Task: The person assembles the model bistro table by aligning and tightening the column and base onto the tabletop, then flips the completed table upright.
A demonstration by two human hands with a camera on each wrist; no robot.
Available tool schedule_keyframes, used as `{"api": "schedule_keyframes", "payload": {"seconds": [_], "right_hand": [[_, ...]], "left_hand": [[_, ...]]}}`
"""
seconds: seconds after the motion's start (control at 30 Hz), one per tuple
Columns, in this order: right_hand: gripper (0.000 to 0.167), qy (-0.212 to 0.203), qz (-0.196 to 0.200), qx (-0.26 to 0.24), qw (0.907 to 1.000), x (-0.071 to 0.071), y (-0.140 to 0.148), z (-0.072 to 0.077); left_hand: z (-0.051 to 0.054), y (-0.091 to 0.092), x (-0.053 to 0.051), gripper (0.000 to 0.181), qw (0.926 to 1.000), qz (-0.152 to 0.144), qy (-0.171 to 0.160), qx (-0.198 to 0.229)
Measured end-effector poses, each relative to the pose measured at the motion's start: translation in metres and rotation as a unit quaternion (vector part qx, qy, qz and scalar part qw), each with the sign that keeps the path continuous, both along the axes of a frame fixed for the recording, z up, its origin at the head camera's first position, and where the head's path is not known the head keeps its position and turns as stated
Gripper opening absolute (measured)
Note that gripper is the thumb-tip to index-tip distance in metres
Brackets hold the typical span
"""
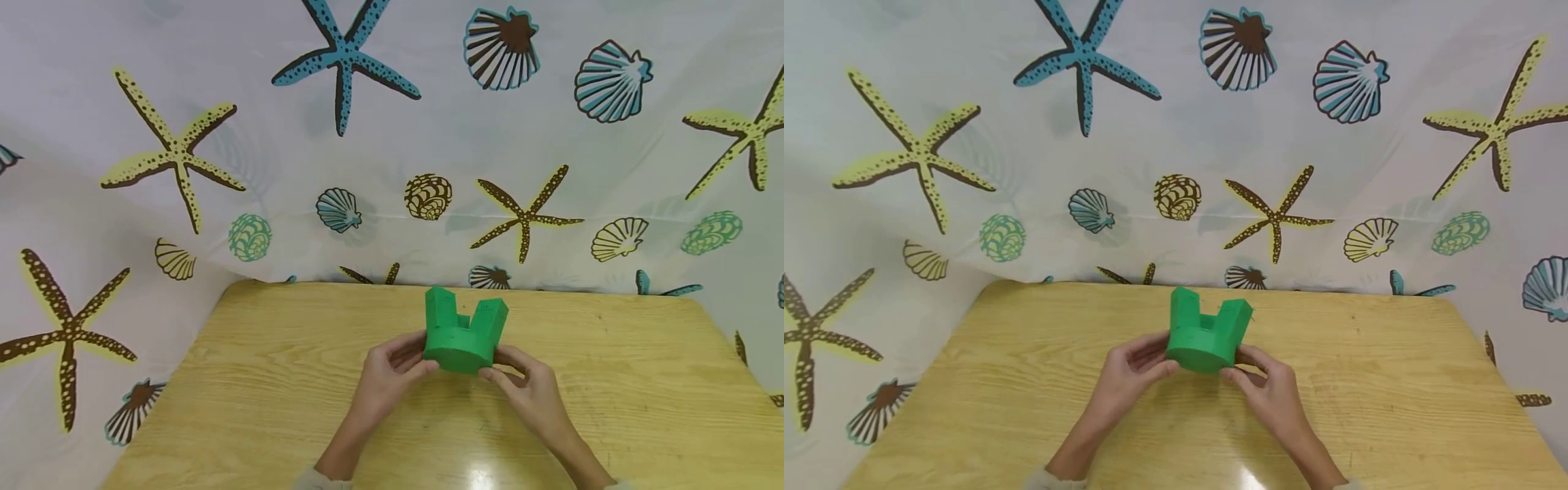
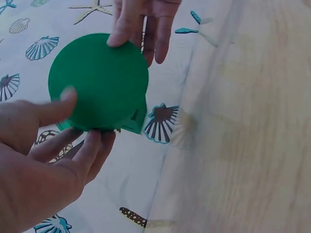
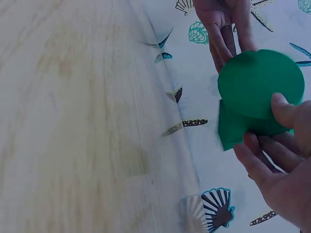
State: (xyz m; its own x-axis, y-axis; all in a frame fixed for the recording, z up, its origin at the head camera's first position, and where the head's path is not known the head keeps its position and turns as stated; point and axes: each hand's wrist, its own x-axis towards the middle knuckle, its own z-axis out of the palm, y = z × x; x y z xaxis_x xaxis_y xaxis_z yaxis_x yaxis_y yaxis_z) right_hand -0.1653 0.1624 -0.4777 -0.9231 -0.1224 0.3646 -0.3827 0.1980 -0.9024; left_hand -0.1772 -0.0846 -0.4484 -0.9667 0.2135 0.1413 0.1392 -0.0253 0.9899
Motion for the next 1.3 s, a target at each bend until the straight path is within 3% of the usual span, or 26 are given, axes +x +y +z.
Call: {"api": "schedule_keyframes", "payload": {"seconds": [0.17, 0.37, 0.6, 0.73, 1.3], "right_hand": [[0.032, -0.026, -0.053, 0.012, 0.9982, 0.001, -0.002, 0.007], [0.030, -0.026, -0.085, -0.018, 0.9958, 0.001, -0.005, 0.010], [0.037, -0.040, -0.043, -0.044, 0.9973, 0.003, -0.003, 0.011], [0.035, -0.026, -0.018, -0.044, 0.9985, 0.002, 0.001, 0.011], [0.039, -0.036, 0.020, -0.003, 0.9992, -0.001, 0.009, 0.001]], "left_hand": [[-0.003, 0.007, 0.003, 0.029, 0.9962, 0.071, 0.038, -0.034], [-0.006, 0.014, 0.004, 0.026, 0.9931, 0.101, 0.050, -0.032], [-0.009, 0.016, 0.007, 0.031, 0.9922, 0.095, 0.060, -0.053], [-0.008, 0.016, 0.008, 0.031, 0.9925, 0.084, 0.070, -0.054], [-0.020, 0.012, 0.004, 0.040, 0.9969, 0.037, 0.032, -0.062]]}}
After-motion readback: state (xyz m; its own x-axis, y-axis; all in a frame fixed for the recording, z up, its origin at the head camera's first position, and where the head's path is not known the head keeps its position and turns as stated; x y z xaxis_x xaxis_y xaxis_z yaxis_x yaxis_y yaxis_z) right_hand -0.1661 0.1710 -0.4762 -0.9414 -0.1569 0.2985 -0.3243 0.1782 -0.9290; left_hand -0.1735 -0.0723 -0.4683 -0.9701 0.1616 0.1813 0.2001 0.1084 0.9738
